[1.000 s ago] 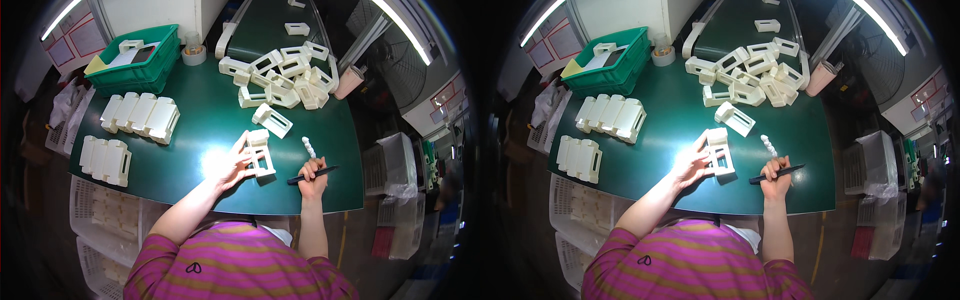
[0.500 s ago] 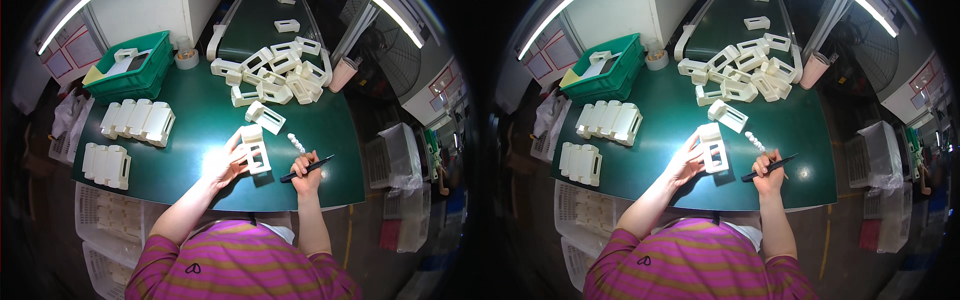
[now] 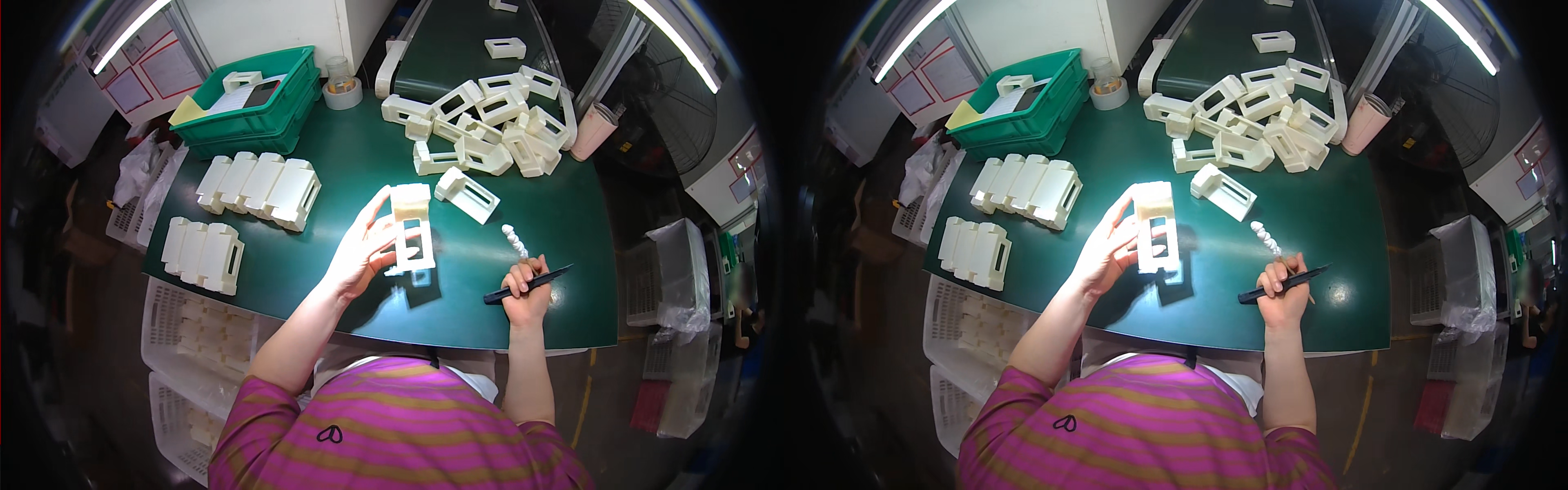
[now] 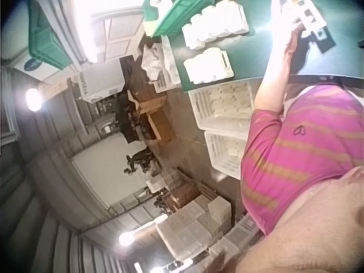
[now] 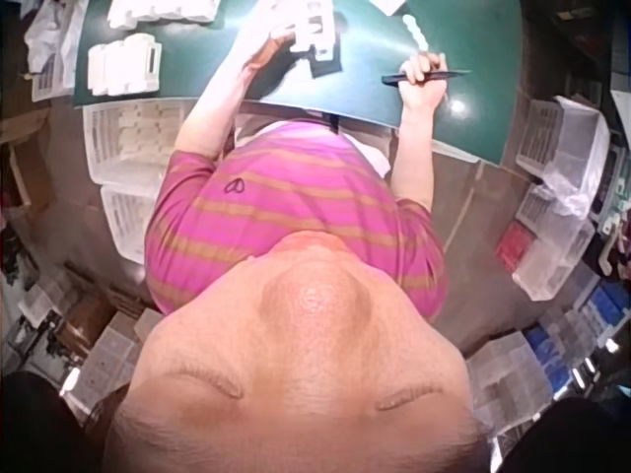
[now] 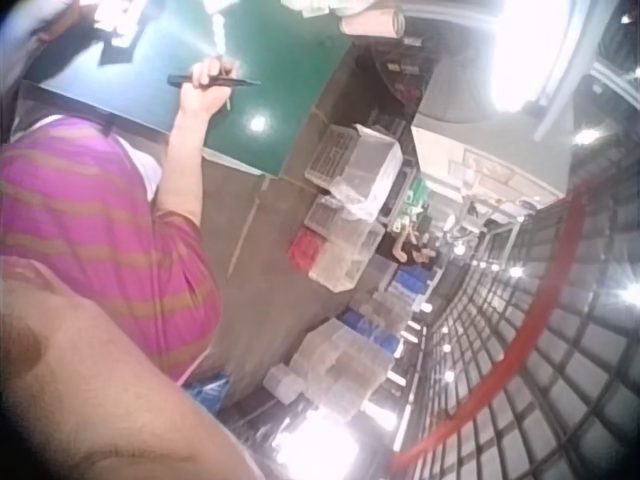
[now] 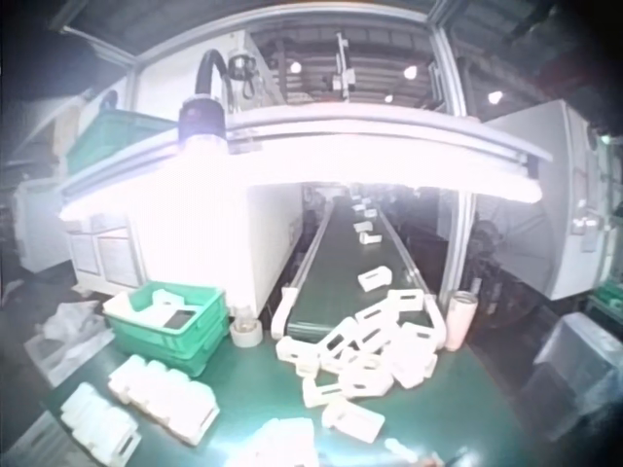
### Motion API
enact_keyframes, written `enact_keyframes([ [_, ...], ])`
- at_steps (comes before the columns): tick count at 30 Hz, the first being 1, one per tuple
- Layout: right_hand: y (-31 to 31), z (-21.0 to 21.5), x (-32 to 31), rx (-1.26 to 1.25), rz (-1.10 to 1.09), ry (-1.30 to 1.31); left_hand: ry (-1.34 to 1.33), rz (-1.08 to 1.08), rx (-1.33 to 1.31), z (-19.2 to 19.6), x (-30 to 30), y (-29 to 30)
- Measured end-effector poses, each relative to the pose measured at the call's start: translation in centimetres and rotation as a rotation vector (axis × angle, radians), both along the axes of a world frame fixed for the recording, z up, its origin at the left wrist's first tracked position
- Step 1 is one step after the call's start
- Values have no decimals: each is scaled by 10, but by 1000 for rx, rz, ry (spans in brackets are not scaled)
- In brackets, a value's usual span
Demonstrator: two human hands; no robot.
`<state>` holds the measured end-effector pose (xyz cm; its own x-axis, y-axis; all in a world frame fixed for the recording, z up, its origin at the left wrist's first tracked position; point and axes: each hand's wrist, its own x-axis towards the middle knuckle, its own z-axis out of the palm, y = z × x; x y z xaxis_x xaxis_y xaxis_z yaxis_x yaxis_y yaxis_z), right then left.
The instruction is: The person assembles small white plastic housings by applying adhesive or sealant to plastic components with a brush applicator, then joining the plastic parts together by hand.
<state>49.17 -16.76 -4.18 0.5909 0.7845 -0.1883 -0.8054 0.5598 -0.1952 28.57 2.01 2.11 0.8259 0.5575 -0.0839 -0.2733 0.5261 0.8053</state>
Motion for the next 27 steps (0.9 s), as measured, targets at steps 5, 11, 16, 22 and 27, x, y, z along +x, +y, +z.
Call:
enact_keyframes([
  [5,1,0,-1,9,14,-7,-3,77,-25,-9,-3,8],
  [11,3,0,-1,-10,8,-8,332,295,793,-13,-14,39],
  [16,2,3,-2,-34,1,-12,765,416,1624,-22,-19,55],
  [22,2,0,0,-28,13,-30,823,362,1784,-16,-28,32],
  [27,5,6,-3,-45,37,-33,940,337,1888,-28,-40,45],
])
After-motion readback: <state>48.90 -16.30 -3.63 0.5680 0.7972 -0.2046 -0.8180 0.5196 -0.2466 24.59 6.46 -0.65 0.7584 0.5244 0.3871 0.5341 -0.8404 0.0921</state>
